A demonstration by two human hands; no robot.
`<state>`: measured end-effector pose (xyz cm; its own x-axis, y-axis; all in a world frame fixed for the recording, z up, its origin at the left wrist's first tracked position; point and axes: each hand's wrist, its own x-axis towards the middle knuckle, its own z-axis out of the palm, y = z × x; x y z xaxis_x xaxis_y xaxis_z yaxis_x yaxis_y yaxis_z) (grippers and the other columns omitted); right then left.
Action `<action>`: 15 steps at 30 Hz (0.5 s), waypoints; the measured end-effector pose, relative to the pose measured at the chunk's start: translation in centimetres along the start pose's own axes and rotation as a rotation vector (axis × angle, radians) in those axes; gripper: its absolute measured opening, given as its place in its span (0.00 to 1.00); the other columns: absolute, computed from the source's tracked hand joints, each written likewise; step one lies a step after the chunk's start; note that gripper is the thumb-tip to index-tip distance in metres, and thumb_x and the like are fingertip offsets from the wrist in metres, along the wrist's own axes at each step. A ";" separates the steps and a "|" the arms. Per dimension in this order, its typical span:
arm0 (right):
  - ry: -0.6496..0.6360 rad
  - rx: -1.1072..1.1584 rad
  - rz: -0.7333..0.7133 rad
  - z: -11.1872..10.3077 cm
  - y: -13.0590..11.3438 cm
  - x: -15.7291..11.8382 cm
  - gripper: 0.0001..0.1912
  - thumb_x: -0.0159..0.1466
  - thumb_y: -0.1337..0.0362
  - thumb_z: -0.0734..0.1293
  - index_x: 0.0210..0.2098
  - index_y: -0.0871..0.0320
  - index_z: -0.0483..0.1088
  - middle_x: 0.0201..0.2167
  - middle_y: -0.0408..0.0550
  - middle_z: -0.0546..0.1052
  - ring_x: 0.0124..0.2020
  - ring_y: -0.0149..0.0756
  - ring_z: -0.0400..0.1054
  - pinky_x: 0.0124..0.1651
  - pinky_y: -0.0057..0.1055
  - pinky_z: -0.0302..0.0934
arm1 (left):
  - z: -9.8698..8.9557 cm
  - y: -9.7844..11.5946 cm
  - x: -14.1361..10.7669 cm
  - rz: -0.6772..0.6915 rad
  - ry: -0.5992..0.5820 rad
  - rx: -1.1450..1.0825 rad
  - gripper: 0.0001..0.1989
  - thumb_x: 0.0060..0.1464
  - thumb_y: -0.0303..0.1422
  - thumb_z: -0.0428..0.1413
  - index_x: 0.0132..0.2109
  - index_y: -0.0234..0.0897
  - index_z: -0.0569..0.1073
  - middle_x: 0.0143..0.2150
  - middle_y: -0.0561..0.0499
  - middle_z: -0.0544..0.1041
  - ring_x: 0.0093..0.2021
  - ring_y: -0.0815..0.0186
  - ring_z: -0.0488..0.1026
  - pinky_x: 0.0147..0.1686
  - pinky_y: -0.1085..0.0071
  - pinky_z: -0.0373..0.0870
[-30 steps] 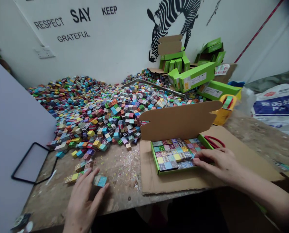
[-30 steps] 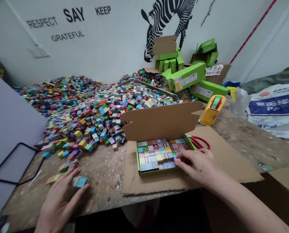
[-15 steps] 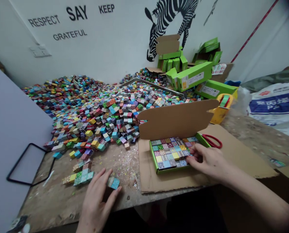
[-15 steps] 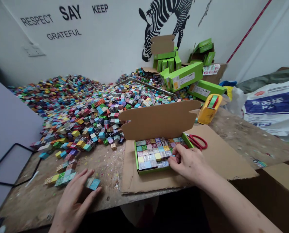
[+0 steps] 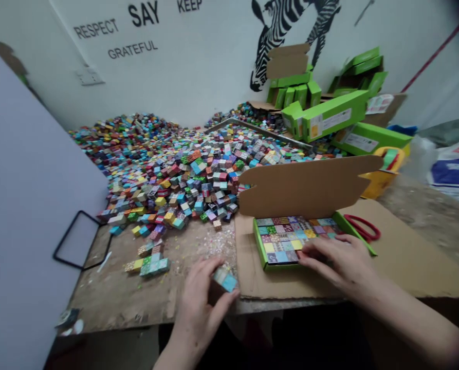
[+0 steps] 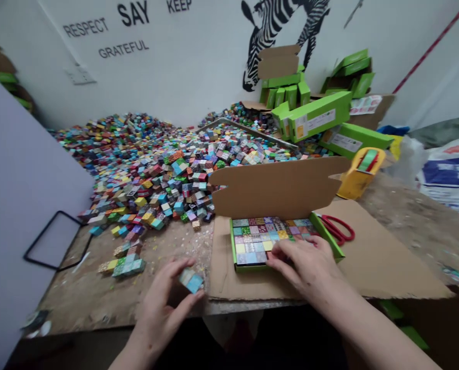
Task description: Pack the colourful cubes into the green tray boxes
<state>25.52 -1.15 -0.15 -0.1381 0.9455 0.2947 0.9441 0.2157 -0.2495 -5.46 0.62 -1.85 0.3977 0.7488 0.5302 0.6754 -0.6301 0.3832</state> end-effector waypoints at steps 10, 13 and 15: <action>-0.007 0.422 -0.010 -0.8 -8.2 -1.4 0.13 0.64 0.59 0.61 0.47 0.54 0.63 0.38 0.50 0.72 0.37 0.40 0.67 0.39 0.38 0.64 | 2.3 6.2 3.5 0.174 0.050 -0.113 0.23 0.57 0.32 0.52 0.58 0.34 0.59 0.44 0.42 0.75 0.43 0.57 0.72 0.45 0.56 0.69; -0.078 0.520 -0.005 -0.6 -8.2 -1.4 0.08 0.64 0.65 0.58 0.42 0.55 0.64 0.35 0.48 0.72 0.34 0.36 0.67 0.38 0.35 0.65 | 2.9 7.1 3.8 0.219 0.027 -0.120 0.20 0.58 0.30 0.50 0.57 0.33 0.60 0.43 0.43 0.75 0.41 0.59 0.72 0.41 0.59 0.70; -0.117 0.548 0.003 -1.0 -7.2 -1.7 0.07 0.65 0.65 0.57 0.40 0.55 0.65 0.35 0.48 0.73 0.35 0.35 0.68 0.37 0.33 0.67 | 3.2 7.6 4.0 0.246 0.006 -0.156 0.19 0.61 0.31 0.49 0.58 0.32 0.59 0.43 0.43 0.75 0.42 0.60 0.71 0.43 0.60 0.70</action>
<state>19.28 -4.56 2.08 -0.1972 0.9603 0.1972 0.6552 0.2787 -0.7022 3.22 -0.52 0.71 0.5339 0.5686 0.6258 0.4550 -0.8170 0.3542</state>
